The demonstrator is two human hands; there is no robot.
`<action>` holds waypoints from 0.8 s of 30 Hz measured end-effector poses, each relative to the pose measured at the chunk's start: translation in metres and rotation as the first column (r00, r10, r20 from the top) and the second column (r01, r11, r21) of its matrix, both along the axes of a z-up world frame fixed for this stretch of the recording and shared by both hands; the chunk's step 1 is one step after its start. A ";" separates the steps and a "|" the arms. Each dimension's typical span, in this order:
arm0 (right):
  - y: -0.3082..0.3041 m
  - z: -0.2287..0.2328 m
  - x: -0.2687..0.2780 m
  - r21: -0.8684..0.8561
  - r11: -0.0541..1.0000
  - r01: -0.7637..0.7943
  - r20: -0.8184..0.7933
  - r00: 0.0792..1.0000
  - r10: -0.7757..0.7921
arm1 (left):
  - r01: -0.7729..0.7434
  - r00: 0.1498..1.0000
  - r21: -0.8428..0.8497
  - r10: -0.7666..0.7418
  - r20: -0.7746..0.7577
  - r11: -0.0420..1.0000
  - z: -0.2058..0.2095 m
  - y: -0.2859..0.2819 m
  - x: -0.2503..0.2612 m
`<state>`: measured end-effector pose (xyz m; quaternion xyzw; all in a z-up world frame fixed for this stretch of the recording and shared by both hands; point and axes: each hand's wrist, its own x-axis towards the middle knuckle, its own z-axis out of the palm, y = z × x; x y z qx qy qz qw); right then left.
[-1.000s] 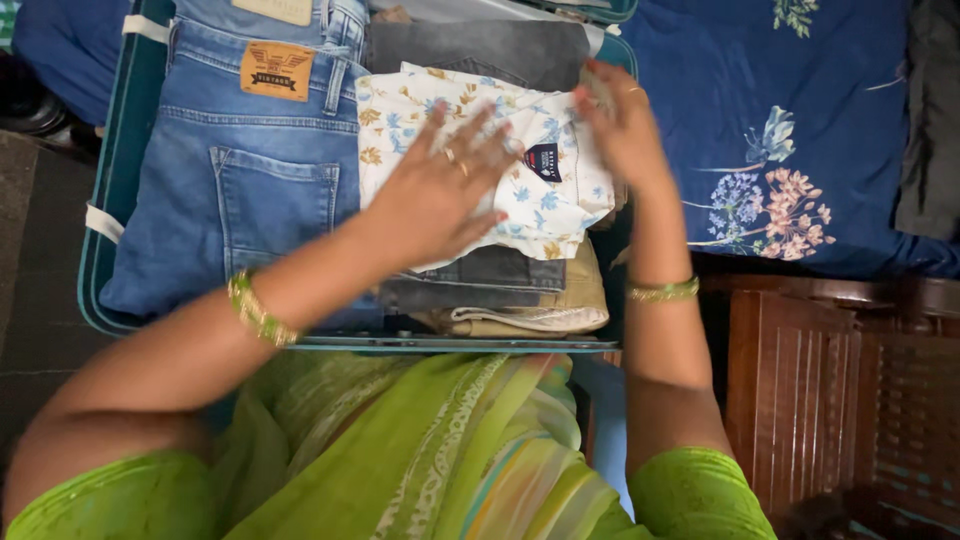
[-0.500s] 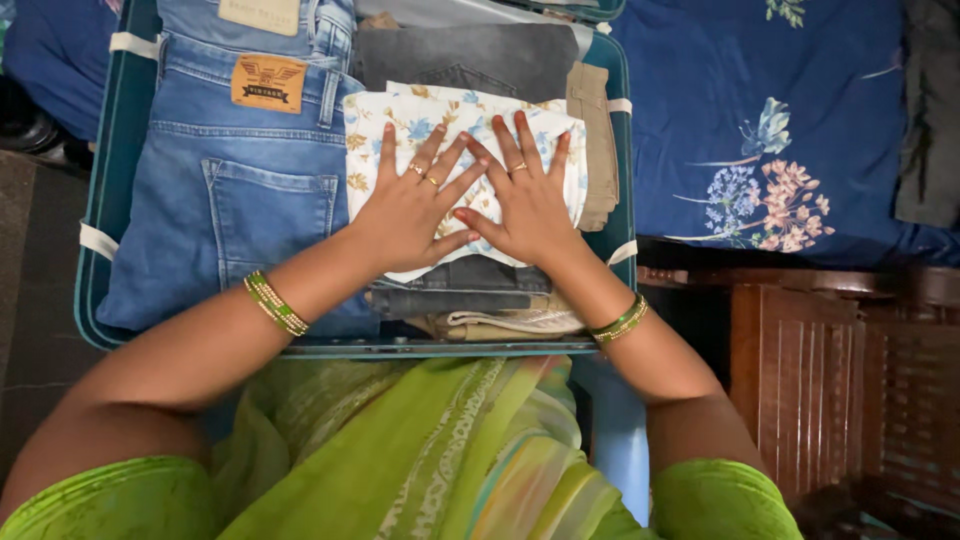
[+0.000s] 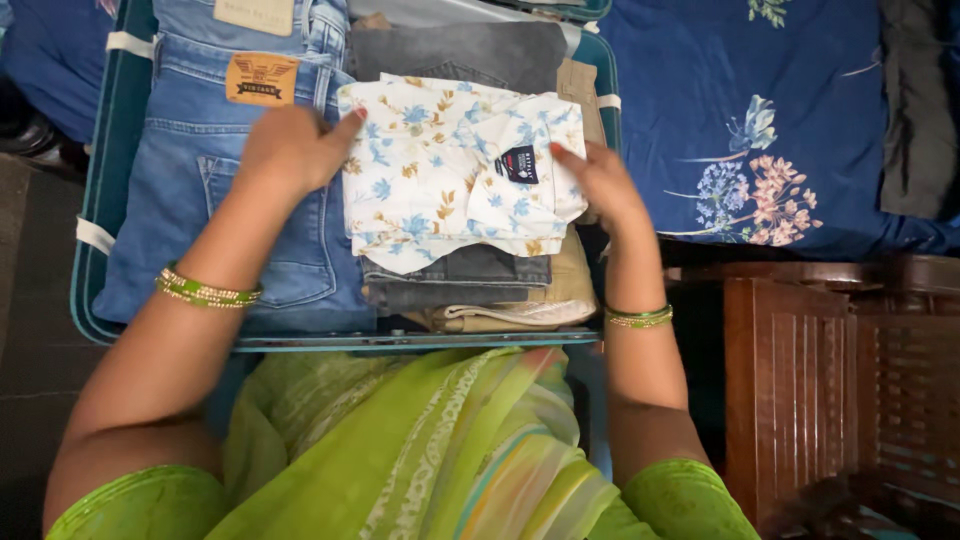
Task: The person places folded clothes including jeans and a patterned shirt into a suitcase, smoothing them down and organizing the layers by hand.
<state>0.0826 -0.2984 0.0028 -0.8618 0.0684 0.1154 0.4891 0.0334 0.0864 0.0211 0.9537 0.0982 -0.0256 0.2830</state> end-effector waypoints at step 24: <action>0.030 0.016 0.104 0.562 0.820 -0.107 0.048 0.994 0.097 | 0.385 0.840 -0.764 0.146 0.522 0.518 -0.121 -0.003 0.140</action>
